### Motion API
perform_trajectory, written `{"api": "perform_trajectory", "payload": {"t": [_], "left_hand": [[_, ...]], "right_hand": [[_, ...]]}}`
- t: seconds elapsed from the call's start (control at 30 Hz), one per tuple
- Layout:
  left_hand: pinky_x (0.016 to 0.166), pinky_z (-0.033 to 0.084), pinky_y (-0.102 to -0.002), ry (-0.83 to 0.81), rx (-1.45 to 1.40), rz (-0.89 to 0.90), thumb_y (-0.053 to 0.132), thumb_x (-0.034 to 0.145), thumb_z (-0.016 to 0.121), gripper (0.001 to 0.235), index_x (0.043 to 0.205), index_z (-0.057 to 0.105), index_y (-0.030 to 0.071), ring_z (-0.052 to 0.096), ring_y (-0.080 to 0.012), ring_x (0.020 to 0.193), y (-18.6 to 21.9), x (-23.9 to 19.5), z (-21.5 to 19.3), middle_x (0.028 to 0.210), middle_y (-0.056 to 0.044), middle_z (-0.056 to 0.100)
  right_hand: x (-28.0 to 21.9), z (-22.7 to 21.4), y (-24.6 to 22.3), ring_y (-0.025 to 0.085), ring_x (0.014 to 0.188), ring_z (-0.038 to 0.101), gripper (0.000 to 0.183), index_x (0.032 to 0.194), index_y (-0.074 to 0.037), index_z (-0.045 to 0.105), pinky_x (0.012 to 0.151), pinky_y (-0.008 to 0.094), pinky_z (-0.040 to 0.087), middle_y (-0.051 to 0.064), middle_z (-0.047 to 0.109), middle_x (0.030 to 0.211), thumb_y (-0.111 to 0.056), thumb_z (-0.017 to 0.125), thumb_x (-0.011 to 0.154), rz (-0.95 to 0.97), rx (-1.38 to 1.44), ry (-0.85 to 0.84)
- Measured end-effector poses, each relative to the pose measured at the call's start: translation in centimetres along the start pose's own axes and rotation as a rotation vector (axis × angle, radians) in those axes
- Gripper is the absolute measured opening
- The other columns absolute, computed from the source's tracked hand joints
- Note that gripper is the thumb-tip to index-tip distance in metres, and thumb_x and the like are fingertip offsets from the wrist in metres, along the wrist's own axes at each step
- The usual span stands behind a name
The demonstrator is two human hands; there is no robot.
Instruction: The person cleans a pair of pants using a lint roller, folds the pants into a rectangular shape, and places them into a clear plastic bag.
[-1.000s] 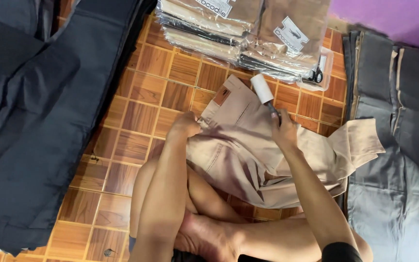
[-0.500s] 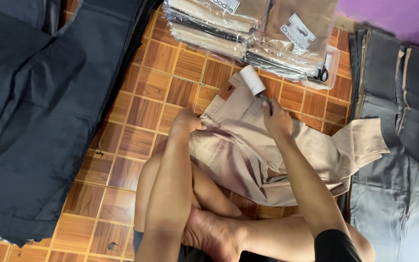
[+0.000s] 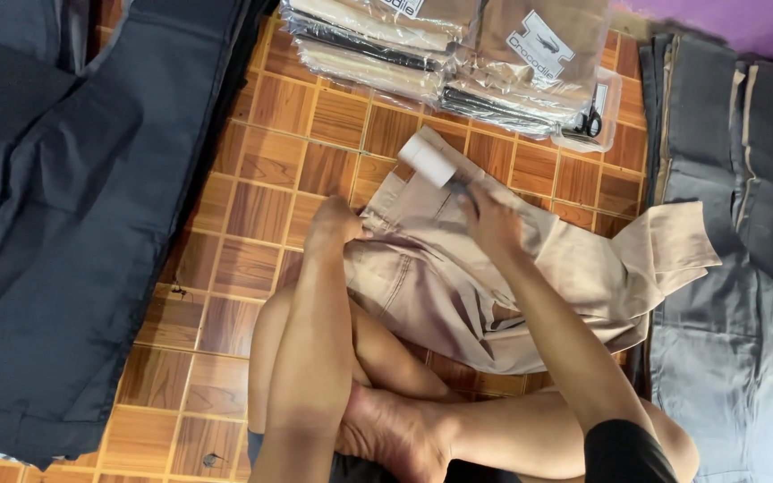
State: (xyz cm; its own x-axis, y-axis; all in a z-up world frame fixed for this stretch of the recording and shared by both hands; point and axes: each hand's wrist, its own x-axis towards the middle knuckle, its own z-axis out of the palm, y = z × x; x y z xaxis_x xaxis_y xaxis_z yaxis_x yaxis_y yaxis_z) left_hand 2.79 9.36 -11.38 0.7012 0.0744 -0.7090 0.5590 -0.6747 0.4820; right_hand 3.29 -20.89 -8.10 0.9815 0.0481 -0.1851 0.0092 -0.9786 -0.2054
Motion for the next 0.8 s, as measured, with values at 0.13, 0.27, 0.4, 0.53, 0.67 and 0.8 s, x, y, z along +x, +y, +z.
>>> {"api": "perform_trajectory", "payload": {"t": [0.13, 0.27, 0.4, 0.53, 0.67, 0.8], "left_hand": [[0.103, 0.051, -0.051, -0.031, -0.012, 0.025, 0.023, 0.073, 0.087, 0.052, 0.109, 0.072, -0.011, 0.064, -0.0412, 0.121, 0.8, -1.9, -0.8, 0.116, -0.03, 0.071], [0.107, 0.049, -0.053, -0.035, -0.012, 0.022, 0.018, 0.077, 0.083, 0.052, 0.117, 0.067, -0.012, 0.061, -0.0429, 0.126, 1.5, -2.6, -1.2, 0.122, -0.031, 0.069], [0.111, 0.045, -0.051, -0.07, 0.08, 0.026, 0.02, 0.081, 0.077, 0.053, 0.12, 0.065, -0.012, 0.059, -0.0401, 0.129, 3.0, -4.3, -2.6, 0.127, -0.029, 0.067], [0.111, 0.045, -0.05, -0.05, 0.097, 0.021, 0.019, 0.082, 0.073, 0.052, 0.122, 0.064, -0.012, 0.059, -0.0398, 0.129, 2.6, -3.2, -1.9, 0.128, -0.029, 0.067], [0.11, 0.046, -0.052, -0.045, 0.108, 0.025, 0.018, 0.083, 0.073, 0.046, 0.117, 0.066, -0.013, 0.06, -0.0396, 0.128, 3.6, -5.5, -3.2, 0.126, -0.029, 0.068], [0.104, 0.051, -0.052, -0.041, 0.065, 0.065, 0.014, 0.084, 0.07, 0.028, 0.101, 0.075, -0.008, 0.064, -0.0406, 0.121, 3.4, -6.5, -3.8, 0.114, -0.031, 0.072]], "right_hand": [[2.2, -1.7, 3.1, 0.048, 0.099, 0.072, 0.038, 0.141, -0.034, 0.049, 0.085, 0.059, 0.057, 0.021, 0.072, 0.103, -0.053, 0.04, 0.109, 0.143, -0.044, 0.014], [-2.3, -7.9, 2.9, 0.023, 0.079, 0.063, 0.017, 0.11, -0.024, 0.061, 0.069, 0.038, 0.051, 0.003, 0.065, 0.082, -0.037, 0.052, 0.102, 0.052, 0.491, -0.286], [-6.3, -8.4, 4.3, 0.007, 0.052, 0.041, 0.007, 0.1, -0.01, 0.065, 0.041, 0.019, 0.038, -0.002, 0.048, 0.063, -0.012, 0.059, 0.101, 0.061, 0.896, -0.664], [-4.8, -4.5, 7.6, 0.012, 0.057, 0.054, 0.018, 0.107, -0.007, 0.07, 0.041, 0.024, 0.045, 0.007, 0.064, 0.077, -0.024, 0.068, 0.1, 0.184, 0.85, -0.471], [-1.2, -1.2, 10.7, 0.013, 0.044, 0.055, 0.015, 0.103, -0.02, 0.073, 0.033, 0.026, 0.044, 0.005, 0.063, 0.066, -0.035, 0.067, 0.102, 0.212, 0.728, -0.05], [-2.8, -4.2, 9.0, 0.009, 0.032, 0.042, 0.008, 0.104, -0.013, 0.07, 0.027, 0.023, 0.033, 0.005, 0.054, 0.063, -0.016, 0.063, 0.104, 0.271, 1.101, 0.083]]}}
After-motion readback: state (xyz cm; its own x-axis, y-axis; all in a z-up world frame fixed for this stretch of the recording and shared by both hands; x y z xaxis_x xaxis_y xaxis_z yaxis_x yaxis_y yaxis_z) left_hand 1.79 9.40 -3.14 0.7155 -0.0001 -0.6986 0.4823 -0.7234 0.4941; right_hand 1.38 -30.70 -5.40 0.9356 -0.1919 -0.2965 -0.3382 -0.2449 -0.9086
